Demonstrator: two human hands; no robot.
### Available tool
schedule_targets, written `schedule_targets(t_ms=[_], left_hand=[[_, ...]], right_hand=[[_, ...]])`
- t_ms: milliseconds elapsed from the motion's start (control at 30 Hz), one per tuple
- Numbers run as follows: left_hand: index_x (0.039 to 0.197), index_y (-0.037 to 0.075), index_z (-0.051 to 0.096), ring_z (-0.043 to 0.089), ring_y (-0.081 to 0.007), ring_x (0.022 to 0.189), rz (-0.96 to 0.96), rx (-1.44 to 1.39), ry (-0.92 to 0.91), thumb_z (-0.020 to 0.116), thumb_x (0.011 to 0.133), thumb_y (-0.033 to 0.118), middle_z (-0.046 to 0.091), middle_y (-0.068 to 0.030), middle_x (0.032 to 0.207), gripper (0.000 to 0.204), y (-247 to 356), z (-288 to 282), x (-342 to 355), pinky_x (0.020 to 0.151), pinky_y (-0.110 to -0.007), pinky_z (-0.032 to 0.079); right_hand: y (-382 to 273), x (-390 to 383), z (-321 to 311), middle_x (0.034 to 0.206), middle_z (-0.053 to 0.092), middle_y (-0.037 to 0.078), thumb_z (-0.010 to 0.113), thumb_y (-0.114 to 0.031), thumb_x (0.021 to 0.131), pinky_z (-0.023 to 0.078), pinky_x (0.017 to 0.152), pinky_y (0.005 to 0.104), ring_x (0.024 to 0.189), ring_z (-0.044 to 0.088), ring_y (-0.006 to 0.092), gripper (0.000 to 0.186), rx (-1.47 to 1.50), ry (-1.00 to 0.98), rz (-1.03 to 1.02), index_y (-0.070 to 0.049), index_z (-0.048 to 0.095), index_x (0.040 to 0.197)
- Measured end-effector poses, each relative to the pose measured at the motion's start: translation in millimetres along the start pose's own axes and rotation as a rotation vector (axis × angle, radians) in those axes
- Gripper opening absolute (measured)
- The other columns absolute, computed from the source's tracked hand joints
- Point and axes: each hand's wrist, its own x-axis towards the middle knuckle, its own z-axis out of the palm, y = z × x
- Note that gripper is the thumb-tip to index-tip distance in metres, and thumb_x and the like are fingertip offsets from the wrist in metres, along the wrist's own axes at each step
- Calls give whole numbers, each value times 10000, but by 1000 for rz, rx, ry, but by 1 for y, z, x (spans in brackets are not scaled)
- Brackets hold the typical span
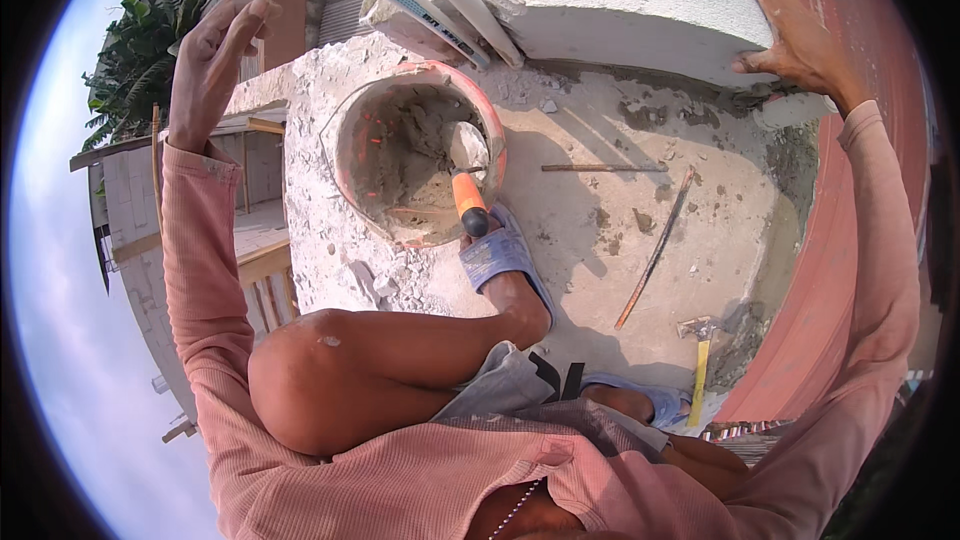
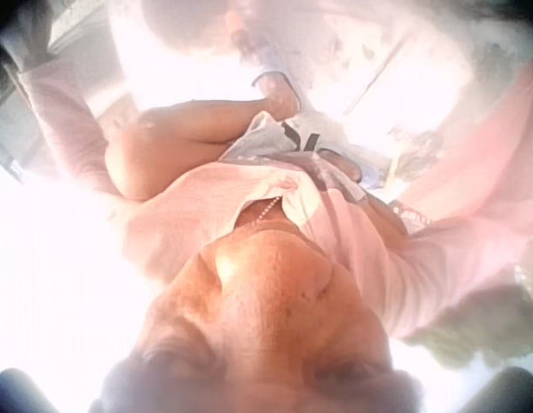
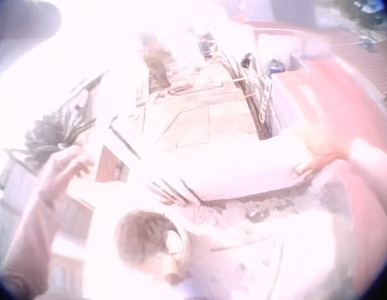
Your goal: The person constructs a masonry wall using bricks and mortar, applying wet cement with a trowel, positioning a PVC pipe, and using a hammer to break and shape pieces of concrete.
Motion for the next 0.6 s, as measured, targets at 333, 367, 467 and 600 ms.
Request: schedule_targets(t_ms=[333, 367, 467, 600], left_hand=[[1482, 15, 322, 431, -405, 1347, 381, 206, -292, 787, 795, 455, 418, -238, 1459, 939, -101, 134, 75, 1126, -433, 377], [1456, 16, 360, 456, -409, 1318, 446, 171, -222, 788, 794, 447, 459, -239, 1421, 899, -98, 145, 67, 1107, -441, 392], [1408, 3, 442, 504, -399, 1280, 453, 81, -200, 790, 797, 433, 522, -242, 1369, 825, -101, 152, 79, 1093, -441, 400], [1393, -6, 469, 481, -403, 1305, 512, 90, -174, 780, 801, 420, 511, -251, 1388, 792, -109, 162, 81, 1112, -452, 380]], right_hand=[[-66, 41, -34, 1454, 467, 171, 846, -399, 640, 284, 1203, 511, 1361, 435, 371, 1115, -233, -372, 121, -194, 254, 1562], [-72, 37, -31, 1453, 467, 173, 841, -385, 644, 289, 1203, 503, 1364, 431, 371, 1103, -219, -418, 161, -188, 259, 1559], [-53, 46, -14, 1454, 466, 177, 856, -302, 631, 328, 1181, 459, 1362, 427, 370, 1066, -75, -390, 72, -139, 305, 1529], [-66, 55, -25, 1447, 471, 176, 884, -250, 597, 332, 1174, 459, 1363, 427, 363, 1062, -21, -440, 117, -109, 339, 1498]])
